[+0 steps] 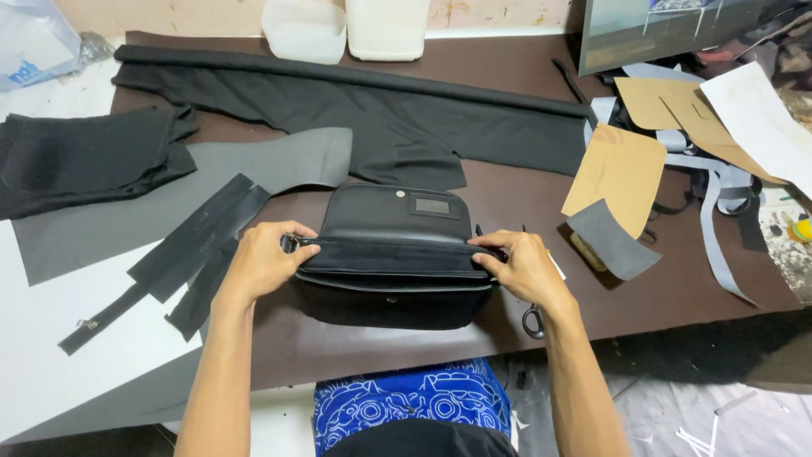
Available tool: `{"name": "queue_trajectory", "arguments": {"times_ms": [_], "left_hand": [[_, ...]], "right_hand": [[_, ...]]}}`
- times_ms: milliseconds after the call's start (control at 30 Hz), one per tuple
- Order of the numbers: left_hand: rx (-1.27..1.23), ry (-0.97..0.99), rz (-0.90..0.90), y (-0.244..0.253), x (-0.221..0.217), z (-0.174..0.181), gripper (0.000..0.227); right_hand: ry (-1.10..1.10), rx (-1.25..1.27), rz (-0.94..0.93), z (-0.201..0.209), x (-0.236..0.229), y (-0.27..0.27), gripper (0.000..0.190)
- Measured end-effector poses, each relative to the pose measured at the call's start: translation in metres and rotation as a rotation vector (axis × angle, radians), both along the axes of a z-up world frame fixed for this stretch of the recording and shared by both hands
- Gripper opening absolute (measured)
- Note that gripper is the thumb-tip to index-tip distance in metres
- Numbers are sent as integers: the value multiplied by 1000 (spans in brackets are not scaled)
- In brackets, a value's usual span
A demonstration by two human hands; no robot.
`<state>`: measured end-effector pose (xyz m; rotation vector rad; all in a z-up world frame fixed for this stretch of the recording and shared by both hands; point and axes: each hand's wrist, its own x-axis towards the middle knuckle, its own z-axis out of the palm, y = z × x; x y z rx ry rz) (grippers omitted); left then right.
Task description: Assembling a leather bag by fitting a zipper component and inspecting the structure
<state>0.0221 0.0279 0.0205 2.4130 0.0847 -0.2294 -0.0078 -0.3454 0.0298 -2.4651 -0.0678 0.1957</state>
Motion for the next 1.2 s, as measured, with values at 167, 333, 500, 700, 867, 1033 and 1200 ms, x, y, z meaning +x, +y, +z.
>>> {"name": "queue_trajectory", "arguments": {"times_ms": [167,333,500,700,867,1033,1200], "left_hand": [[-5,44,-19,1,-2,4,32],[-103,36,-55,2,-4,8,39],[-133,37,-65,3,-4,11,41],[-161,39,-57,6,-2,5,41],[-180,51,-38,8,-1,1,41],[-194,54,-27,7,-2,3,40],[-100,61,-58,4,0,7,41]], "right_hand": [[-28,91,-4,-7,-3,-3,28],[-47,142,7,-11,-2,-5,30],[-30,162,-14,-6,-4,0,32],[-41,165,-56,-12,-4,1,33],[-48,165,-76,-18,-6,0,33],[-62,170,-75,-19,-6,-1,33],[-92,166,-71,-25,-5,-2,33]]}}
